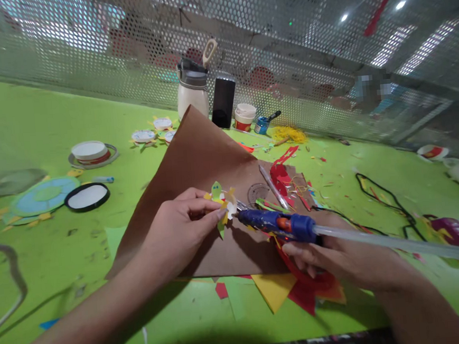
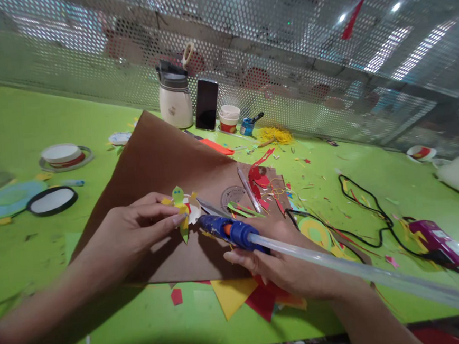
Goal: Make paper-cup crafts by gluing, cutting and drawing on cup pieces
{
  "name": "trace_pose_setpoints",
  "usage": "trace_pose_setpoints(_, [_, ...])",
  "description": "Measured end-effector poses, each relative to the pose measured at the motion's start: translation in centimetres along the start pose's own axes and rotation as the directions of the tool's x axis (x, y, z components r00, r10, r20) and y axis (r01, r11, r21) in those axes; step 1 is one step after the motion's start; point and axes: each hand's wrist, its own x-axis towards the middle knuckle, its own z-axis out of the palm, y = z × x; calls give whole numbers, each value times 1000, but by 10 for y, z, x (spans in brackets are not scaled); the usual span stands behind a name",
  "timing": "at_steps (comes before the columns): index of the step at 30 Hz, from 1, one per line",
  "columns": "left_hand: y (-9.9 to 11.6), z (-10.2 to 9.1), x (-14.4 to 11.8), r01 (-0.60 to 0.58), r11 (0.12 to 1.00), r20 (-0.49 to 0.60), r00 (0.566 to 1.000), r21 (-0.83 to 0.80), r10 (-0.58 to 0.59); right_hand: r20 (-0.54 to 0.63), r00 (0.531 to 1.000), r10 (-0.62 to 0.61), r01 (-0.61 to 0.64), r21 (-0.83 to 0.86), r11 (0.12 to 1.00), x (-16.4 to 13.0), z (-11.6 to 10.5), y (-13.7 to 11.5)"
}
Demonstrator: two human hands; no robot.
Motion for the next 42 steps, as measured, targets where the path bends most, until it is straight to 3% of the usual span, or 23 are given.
trace_pose_setpoints(6, [3,0,0,-12,1000,-23,1000,11,12,38,997,64,-65,40,997,0,-1,-6])
trace_pose_setpoints(17, [-3,2,0,-10,999,-13,1000,-31,9,-21,1000,17,-16,25,1000,-2,1,3])
trace_pose_setpoints(26, [0,2,-2,40,996,-10,999,-84,-41,8,1000,-12,11,64,998,0,-1,-2])
trace_pose_setpoints(39, [0,-3,0,43,998,-37,998,-41,-45,-67,997,47,-47,5,999,-3,-3,0])
trace_pose_setpoints(42, [-1,-2,-1,57,992,-41,997,-115,-62,-163,987,-8,-15,-138,990,0,-8,8])
